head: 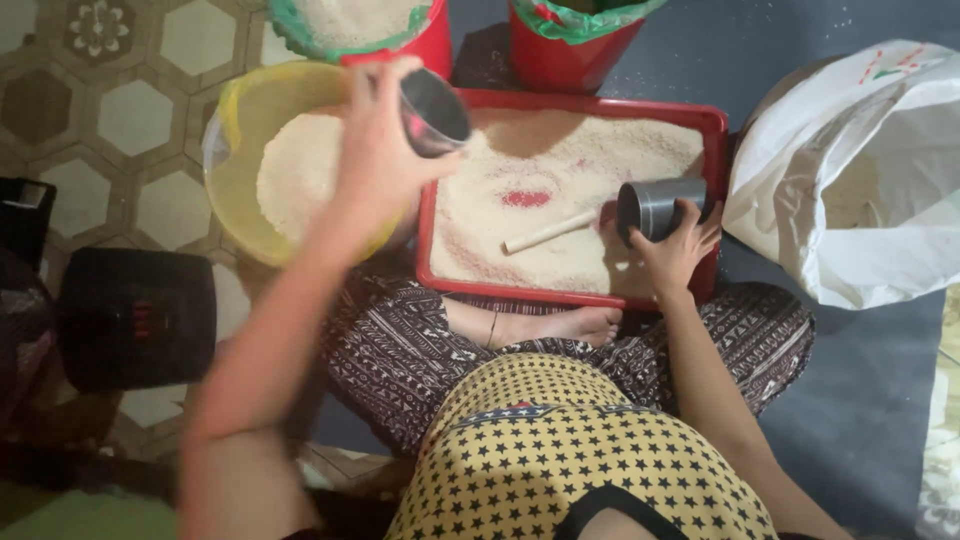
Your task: Scooping grain from a tray into bags and containers using small cups while sitting on the floor.
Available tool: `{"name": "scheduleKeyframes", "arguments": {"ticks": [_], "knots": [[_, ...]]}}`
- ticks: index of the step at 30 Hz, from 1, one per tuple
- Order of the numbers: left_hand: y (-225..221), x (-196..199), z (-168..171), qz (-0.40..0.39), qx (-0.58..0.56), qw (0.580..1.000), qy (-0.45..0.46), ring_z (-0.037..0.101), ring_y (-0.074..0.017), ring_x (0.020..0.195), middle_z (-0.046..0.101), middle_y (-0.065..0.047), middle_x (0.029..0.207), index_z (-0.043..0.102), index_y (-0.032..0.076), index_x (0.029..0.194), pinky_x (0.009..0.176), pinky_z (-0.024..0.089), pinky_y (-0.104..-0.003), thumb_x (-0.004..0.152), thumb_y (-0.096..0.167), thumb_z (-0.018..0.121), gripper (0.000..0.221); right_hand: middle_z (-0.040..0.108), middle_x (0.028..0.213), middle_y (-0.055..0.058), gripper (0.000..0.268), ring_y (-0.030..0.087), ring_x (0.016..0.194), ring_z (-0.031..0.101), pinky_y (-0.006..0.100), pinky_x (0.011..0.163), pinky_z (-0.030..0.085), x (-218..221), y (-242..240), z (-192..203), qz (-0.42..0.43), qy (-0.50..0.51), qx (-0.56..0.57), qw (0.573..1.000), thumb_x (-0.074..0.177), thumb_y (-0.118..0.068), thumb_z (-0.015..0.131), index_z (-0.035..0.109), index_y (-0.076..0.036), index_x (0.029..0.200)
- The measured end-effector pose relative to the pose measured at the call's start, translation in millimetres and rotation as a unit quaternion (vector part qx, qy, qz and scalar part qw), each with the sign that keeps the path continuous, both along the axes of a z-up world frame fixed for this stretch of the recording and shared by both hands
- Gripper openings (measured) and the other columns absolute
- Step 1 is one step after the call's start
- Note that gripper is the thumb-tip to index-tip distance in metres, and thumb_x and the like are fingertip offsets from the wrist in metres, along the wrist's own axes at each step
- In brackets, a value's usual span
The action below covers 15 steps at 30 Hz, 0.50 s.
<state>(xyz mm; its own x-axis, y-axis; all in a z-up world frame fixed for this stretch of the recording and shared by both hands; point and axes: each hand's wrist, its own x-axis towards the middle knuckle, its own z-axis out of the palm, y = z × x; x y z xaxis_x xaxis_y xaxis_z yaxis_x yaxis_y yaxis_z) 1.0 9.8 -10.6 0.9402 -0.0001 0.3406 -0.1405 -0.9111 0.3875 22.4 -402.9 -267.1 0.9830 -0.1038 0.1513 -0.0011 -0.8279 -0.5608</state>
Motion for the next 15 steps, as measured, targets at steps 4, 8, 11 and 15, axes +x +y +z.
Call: {"name": "scheduleKeyframes", "arguments": {"ticks": [4,8,11,15], "knots": [[-49.2,15.8,-107.4,0.051,-0.199,0.978,-0.023,0.06,-0.0387,0.115,0.043,-0.016,0.128,0.048,0.015,0.124,0.098,0.054,-0.05,0.061,0.029,0.1,0.083,0.033,0.146,0.027,0.087,0.051,0.136,0.033,0.066,0.114,0.019,31.1,-2.9,-8.7,-0.054,0.027,-0.005,0.998,0.068,-0.04,0.09,0.04,-0.021,0.137],[-73.7,27.8,-207.5,0.19,-0.247,0.95,0.016,0.066,-0.0425,0.113,0.046,-0.018,0.128,0.051,0.011,0.104,0.092,0.059,-0.054,0.066,0.04,0.094,0.064,0.047,0.137,0.025,0.089,0.049,0.121,0.055,0.066,0.102,0.039,64.5,10.7,-7.9,-0.105,0.04,0.0,0.994,0.066,-0.046,0.094,0.04,-0.025,0.134],[-65.3,27.1,-242.4,0.235,-0.155,0.934,0.222,0.053,-0.046,0.133,0.046,-0.02,0.144,0.059,0.009,0.131,0.099,0.055,-0.062,0.087,0.047,0.078,0.061,0.028,0.146,0.034,0.09,0.059,0.121,0.051,0.072,0.097,0.047,92.9,28.1,-19.3,-0.124,0.04,-0.031,0.991,0.066,-0.044,0.098,0.044,-0.018,0.133],[-81.3,4.2,-266.7,0.179,0.016,0.98,0.09,0.043,-0.0426,0.139,0.058,-0.018,0.135,0.071,0.005,0.105,0.105,0.046,-0.061,0.087,0.043,0.077,0.043,0.021,0.15,0.038,0.09,0.06,0.136,0.036,0.072,0.108,0.036,89.2,73.2,27.8,-0.105,0.02,-0.034,0.994,0.069,-0.044,0.099,0.044,-0.017,0.134]]}}
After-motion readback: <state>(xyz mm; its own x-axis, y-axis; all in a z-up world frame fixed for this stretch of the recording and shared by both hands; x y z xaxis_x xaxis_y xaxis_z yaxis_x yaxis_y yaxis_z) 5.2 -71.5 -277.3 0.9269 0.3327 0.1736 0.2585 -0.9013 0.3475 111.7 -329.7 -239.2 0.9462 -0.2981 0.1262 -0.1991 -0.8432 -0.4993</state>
